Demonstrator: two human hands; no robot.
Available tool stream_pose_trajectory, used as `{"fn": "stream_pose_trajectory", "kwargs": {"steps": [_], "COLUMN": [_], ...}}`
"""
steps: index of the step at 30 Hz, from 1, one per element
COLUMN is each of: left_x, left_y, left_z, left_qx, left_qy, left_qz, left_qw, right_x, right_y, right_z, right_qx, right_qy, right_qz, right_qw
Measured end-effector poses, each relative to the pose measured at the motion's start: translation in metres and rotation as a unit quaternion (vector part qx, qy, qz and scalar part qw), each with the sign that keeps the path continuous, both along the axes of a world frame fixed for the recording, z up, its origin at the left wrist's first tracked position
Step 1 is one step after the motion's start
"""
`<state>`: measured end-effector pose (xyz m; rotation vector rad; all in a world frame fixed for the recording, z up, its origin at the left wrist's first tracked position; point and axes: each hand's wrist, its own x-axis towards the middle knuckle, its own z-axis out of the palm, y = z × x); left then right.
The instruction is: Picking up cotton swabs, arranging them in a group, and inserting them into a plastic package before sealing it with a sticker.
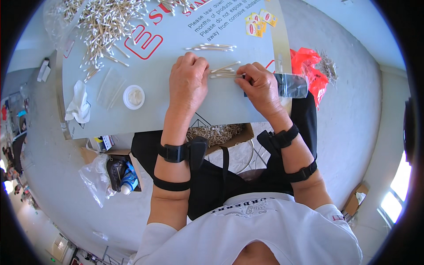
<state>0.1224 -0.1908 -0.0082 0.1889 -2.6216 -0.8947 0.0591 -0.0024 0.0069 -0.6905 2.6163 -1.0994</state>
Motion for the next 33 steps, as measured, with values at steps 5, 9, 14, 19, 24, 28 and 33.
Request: {"fn": "stream_pose_trajectory", "kwargs": {"steps": [5, 9, 14, 19, 24, 28, 33], "left_x": [0.0, 0.0, 0.002, 0.002, 0.001, 0.0, -0.001], "left_y": [-0.001, 0.002, 0.007, 0.007, 0.006, 0.005, 0.003], "left_z": [0.001, 0.004, 0.01, 0.007, 0.004, 0.007, 0.006], "left_qx": [0.0, -0.002, -0.01, 0.005, 0.026, 0.011, 0.012], "left_qy": [-0.014, -0.001, -0.003, -0.01, -0.007, -0.001, -0.013], "left_qz": [-0.014, -0.027, -0.069, -0.062, -0.034, -0.025, -0.026], "left_qw": [1.0, 1.0, 0.998, 0.998, 0.999, 1.0, 1.0], "right_x": [0.002, 0.0, -0.02, -0.04, -0.046, -0.052, -0.052], "right_y": [-0.001, -0.004, -0.015, -0.033, -0.049, -0.057, -0.057], "right_z": [-0.003, 0.004, 0.005, -0.003, -0.006, -0.013, -0.015], "right_qx": [-0.003, -0.006, -0.054, -0.099, -0.063, -0.069, -0.053], "right_qy": [0.025, -0.016, 0.026, 0.065, 0.083, 0.129, 0.116], "right_qz": [0.011, -0.004, -0.016, 0.004, 0.051, 0.074, 0.078], "right_qw": [1.0, 1.0, 0.998, 0.993, 0.993, 0.987, 0.989]}}
